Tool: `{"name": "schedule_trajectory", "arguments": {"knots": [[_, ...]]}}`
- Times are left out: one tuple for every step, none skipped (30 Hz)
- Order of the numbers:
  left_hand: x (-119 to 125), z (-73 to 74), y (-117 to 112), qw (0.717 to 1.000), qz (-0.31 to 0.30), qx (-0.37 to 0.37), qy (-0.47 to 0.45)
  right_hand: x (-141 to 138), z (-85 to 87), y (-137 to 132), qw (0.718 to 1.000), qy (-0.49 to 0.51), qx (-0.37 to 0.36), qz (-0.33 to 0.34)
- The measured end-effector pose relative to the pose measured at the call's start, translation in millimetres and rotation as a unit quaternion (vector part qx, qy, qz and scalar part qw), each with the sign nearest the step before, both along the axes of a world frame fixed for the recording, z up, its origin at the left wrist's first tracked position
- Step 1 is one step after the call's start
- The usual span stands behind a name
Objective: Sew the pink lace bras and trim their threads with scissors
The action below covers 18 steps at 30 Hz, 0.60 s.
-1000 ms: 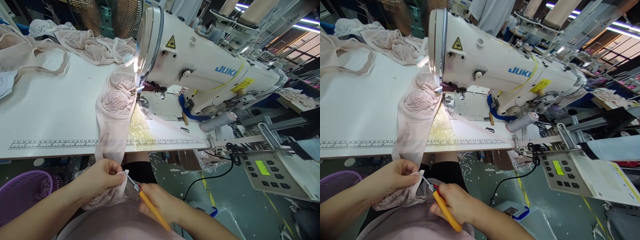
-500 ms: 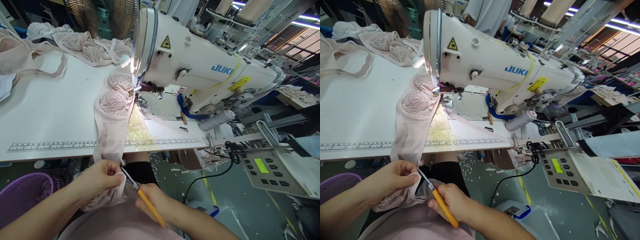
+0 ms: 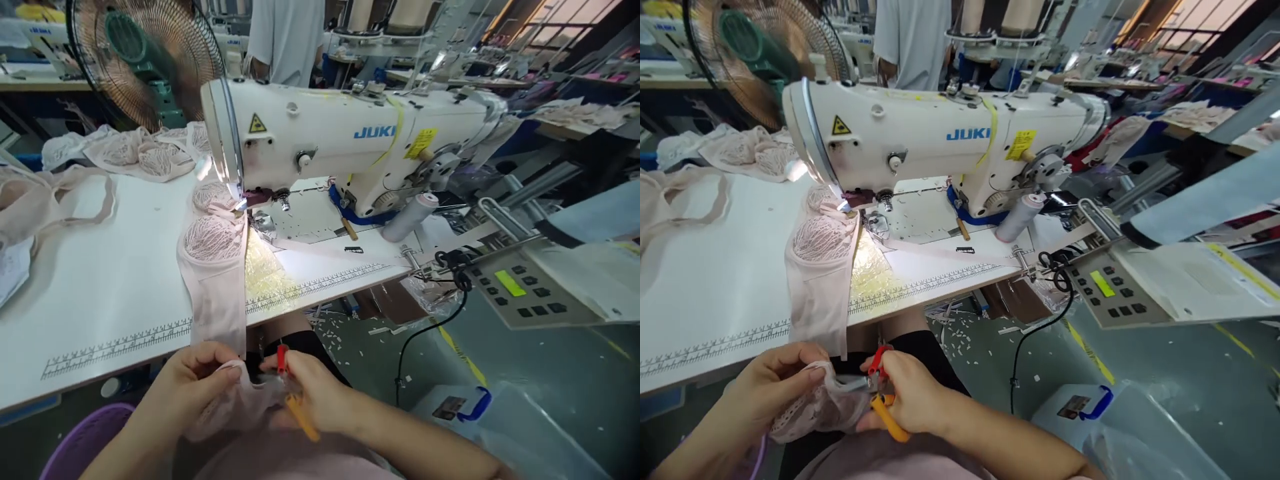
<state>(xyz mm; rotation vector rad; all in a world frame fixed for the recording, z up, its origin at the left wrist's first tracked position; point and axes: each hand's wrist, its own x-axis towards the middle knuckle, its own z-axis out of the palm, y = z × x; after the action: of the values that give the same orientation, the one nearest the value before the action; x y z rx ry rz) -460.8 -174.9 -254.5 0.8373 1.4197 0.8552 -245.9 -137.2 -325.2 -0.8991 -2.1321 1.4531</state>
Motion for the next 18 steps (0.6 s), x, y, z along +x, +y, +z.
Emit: {"name": "schedule_trajectory", "arguments": {"knots": [[-4.4, 0.2, 1.9, 1.0, 0.009, 0.022, 0.003, -4.4, -5.6, -2.6, 1.0, -0.015, 0.003, -0.012], [-8.8, 0.7, 4.3, 0.999, 0.021, 0.044, 0.007, -7.6, -10.8, -4.8, 0.999, -0.032, 0.005, -0.024], [-12.9, 1.6, 7.1, 0.997, 0.04, 0.063, 0.011, -9.4, -14.9, -6.5, 0.998, -0.048, 0.005, -0.037], [-16.7, 2.7, 10.1, 0.995, 0.061, 0.077, 0.016, -9.5, -17.6, -7.3, 0.997, -0.057, 0.006, -0.048], [-20.0, 3.9, 13.1, 0.993, 0.082, 0.082, 0.019, -8.2, -18.5, -7.3, 0.996, -0.059, 0.009, -0.058], [-23.0, 4.9, 16.2, 0.991, 0.104, 0.085, 0.021, -5.6, -17.5, -6.3, 0.996, -0.056, 0.014, -0.068], [-25.8, 5.8, 19.2, 0.988, 0.122, 0.087, 0.022, -2.1, -14.9, -4.4, 0.995, -0.053, 0.024, -0.079], [-28.6, 6.4, 22.2, 0.986, 0.137, 0.094, 0.021, 1.9, -10.8, -1.7, 0.994, -0.053, 0.035, -0.091], [-31.7, 6.7, 25.1, 0.983, 0.148, 0.106, 0.018, 5.8, -5.4, 1.6, 0.992, -0.054, 0.045, -0.102], [-35.3, 6.8, 27.7, 0.98, 0.156, 0.119, 0.018, 9.3, 0.8, 5.5, 0.991, -0.055, 0.049, -0.11], [-39.6, 6.9, 30.0, 0.977, 0.164, 0.132, 0.02, 12.0, 7.6, 9.6, 0.991, -0.056, 0.047, -0.114], [-45.0, 6.9, 31.8, 0.975, 0.171, 0.141, 0.026, 13.5, 14.5, 13.8, 0.991, -0.057, 0.04, -0.116], [-51.5, 6.9, 32.8, 0.973, 0.177, 0.146, 0.034, 13.6, 21.3, 17.9, 0.991, -0.06, 0.034, -0.113], [-59.3, 7.2, 32.8, 0.971, 0.184, 0.148, 0.044, 12.2, 27.8, 21.9, 0.992, -0.063, 0.033, -0.104], [-68.4, 7.7, 31.6, 0.969, 0.193, 0.148, 0.052, 9.2, 33.8, 25.7, 0.993, -0.068, 0.038, -0.089], [-78.6, 8.7, 28.9, 0.966, 0.206, 0.146, 0.056, 4.8, 39.4, 29.2, 0.993, -0.075, 0.049, -0.072], [-89.7, 10.4, 24.5, 0.963, 0.222, 0.14, 0.055, -0.9, 44.6, 32.5, 0.993, -0.082, 0.065, -0.053], [-101.5, 12.9, 18.2, 0.962, 0.236, 0.127, 0.05, -7.6, 49.7, 35.7, 0.993, -0.089, 0.078, -0.029]]}}
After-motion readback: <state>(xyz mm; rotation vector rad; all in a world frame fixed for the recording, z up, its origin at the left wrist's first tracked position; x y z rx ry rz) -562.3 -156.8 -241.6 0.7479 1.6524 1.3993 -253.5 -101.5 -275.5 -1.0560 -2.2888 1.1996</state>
